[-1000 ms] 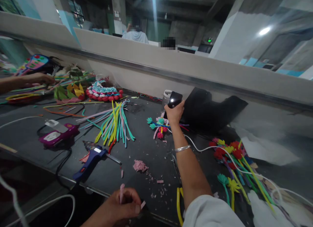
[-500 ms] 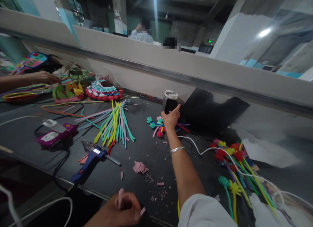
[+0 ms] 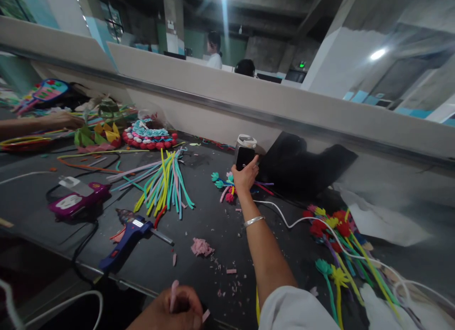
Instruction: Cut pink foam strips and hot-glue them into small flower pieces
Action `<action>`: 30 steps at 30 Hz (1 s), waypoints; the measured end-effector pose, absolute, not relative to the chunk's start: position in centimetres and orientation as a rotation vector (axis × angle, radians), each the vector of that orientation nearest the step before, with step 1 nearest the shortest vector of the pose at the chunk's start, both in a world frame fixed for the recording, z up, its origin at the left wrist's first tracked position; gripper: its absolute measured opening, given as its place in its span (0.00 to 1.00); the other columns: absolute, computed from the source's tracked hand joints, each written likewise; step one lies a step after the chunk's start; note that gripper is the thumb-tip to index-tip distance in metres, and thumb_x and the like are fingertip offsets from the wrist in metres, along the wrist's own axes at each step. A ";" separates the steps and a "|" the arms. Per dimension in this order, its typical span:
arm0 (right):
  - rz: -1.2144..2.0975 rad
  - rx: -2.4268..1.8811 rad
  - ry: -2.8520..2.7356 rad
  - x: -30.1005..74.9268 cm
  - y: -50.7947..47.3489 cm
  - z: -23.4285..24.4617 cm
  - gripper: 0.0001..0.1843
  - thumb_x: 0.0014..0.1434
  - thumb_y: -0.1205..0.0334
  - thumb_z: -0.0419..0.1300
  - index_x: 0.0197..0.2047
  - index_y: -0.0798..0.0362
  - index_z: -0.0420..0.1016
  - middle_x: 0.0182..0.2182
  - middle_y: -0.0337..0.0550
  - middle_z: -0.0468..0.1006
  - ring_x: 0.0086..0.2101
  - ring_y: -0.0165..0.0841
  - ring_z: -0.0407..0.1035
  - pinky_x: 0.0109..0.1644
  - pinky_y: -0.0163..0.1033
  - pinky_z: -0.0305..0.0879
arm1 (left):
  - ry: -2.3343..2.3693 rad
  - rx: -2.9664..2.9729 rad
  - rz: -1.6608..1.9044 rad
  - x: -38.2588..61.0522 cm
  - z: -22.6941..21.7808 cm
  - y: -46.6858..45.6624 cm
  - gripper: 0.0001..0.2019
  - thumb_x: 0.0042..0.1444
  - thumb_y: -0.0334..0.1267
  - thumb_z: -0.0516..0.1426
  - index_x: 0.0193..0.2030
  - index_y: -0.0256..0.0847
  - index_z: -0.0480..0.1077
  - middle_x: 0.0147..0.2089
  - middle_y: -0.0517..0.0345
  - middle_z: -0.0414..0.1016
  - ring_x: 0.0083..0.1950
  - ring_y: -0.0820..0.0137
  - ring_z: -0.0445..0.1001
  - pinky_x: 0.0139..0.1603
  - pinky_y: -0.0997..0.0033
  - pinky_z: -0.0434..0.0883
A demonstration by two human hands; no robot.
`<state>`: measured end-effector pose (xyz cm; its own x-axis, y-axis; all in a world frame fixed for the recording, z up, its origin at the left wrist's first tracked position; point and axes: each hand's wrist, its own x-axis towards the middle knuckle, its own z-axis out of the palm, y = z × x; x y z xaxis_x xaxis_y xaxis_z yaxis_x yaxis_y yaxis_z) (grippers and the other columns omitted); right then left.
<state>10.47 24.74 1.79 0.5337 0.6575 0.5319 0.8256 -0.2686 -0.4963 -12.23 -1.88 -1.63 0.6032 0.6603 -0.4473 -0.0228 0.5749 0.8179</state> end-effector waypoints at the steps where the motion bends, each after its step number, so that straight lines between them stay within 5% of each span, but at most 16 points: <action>1: -0.280 -2.011 -1.197 10.5 24.7 1.7 0.51 0.55 0.50 0.57 0.69 0.68 0.33 0.52 0.64 0.66 0.53 0.49 0.61 0.58 0.44 0.55 | 0.842 0.874 0.467 -12.2 -1.8 -1.9 0.18 0.38 0.51 0.68 0.25 0.37 0.72 0.20 0.65 0.64 0.24 0.78 0.57 0.29 0.75 0.53; 16: -0.239 -1.873 -1.175 10.9 25.0 0.9 0.53 0.52 0.51 0.62 0.69 0.64 0.36 0.52 0.62 0.65 0.52 0.49 0.61 0.57 0.45 0.57 | 0.832 0.912 0.459 -12.0 -3.1 -1.9 0.20 0.40 0.53 0.67 0.24 0.36 0.72 0.20 0.65 0.65 0.23 0.79 0.57 0.29 0.75 0.56; 24: -0.209 -1.801 -1.169 10.8 25.3 0.4 0.56 0.47 0.52 0.65 0.70 0.62 0.38 0.51 0.61 0.66 0.51 0.50 0.62 0.55 0.49 0.60 | 0.780 0.886 0.459 -11.9 -3.4 -1.9 0.20 0.38 0.54 0.67 0.24 0.37 0.72 0.19 0.66 0.65 0.23 0.79 0.59 0.39 0.70 0.66; 30: -0.169 -1.788 -1.139 11.1 25.4 0.1 0.57 0.46 0.52 0.66 0.70 0.61 0.38 0.51 0.63 0.66 0.51 0.51 0.63 0.54 0.50 0.61 | 0.849 0.890 0.444 -11.9 -3.3 -2.1 0.23 0.36 0.57 0.67 0.24 0.36 0.71 0.21 0.63 0.68 0.24 0.78 0.61 0.32 0.73 0.61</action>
